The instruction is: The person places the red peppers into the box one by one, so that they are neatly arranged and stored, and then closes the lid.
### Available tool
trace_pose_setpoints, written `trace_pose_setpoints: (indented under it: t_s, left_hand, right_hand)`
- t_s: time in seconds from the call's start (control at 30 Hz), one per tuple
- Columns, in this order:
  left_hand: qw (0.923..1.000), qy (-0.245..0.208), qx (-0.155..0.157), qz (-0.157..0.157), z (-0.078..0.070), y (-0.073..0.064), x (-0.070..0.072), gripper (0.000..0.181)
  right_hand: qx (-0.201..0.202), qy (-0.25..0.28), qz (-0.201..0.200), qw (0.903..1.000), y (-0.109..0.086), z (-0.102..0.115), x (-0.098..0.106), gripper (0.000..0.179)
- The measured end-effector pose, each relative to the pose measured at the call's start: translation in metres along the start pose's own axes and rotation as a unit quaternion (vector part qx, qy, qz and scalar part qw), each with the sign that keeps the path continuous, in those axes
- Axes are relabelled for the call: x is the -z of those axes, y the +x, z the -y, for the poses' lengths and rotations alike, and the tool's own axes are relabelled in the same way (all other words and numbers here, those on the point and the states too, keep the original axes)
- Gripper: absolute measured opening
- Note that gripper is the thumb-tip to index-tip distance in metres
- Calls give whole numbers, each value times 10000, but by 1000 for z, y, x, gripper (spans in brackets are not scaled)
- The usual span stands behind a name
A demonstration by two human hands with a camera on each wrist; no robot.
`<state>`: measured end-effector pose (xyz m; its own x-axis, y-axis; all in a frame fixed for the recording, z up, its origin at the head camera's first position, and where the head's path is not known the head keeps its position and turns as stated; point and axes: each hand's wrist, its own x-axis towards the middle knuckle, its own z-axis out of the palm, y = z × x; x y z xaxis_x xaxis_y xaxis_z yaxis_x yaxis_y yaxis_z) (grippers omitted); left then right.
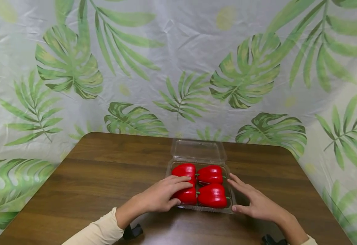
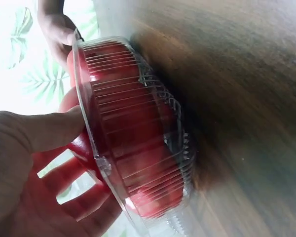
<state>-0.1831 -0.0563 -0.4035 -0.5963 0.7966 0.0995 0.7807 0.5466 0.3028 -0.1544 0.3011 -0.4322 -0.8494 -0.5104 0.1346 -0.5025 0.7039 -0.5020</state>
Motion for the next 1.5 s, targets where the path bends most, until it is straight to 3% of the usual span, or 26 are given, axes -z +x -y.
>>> trace_pose_setpoints:
  t_s: [0.77,0.97,1.1,1.23,1.33,1.43,1.5]
  left_hand:
    - [9996,159,-141,-186,2,-1,-8,50]
    - [9993,191,-255,-219,2,1,-4,49]
    - [9987,129,-285,-414,8,5,6,43]
    - [9972,-215,71,-708,22,15,17,40]
    - [9925,-546,563,-939,38,27,25,40]
    - [9828,-834,1141,-1192,56,40,30,40]
    - [9716,-1109,1593,-1352,68,49,31,40]
  right_hand:
    - [-28,35,61,10000,2,-2,-2,78]
    - [-47,47,77,9999,2,-1,-1,78]
    - [-31,43,47,10000,2,-1,-1,78]
    - [8,9,28,10000,2,-2,-2,78]
    - [27,-11,13,10000,2,-2,-3,78]
    - [39,-16,-12,10000,1,-1,-2,78]
    - [62,1,-12,10000,2,0,-2,78]
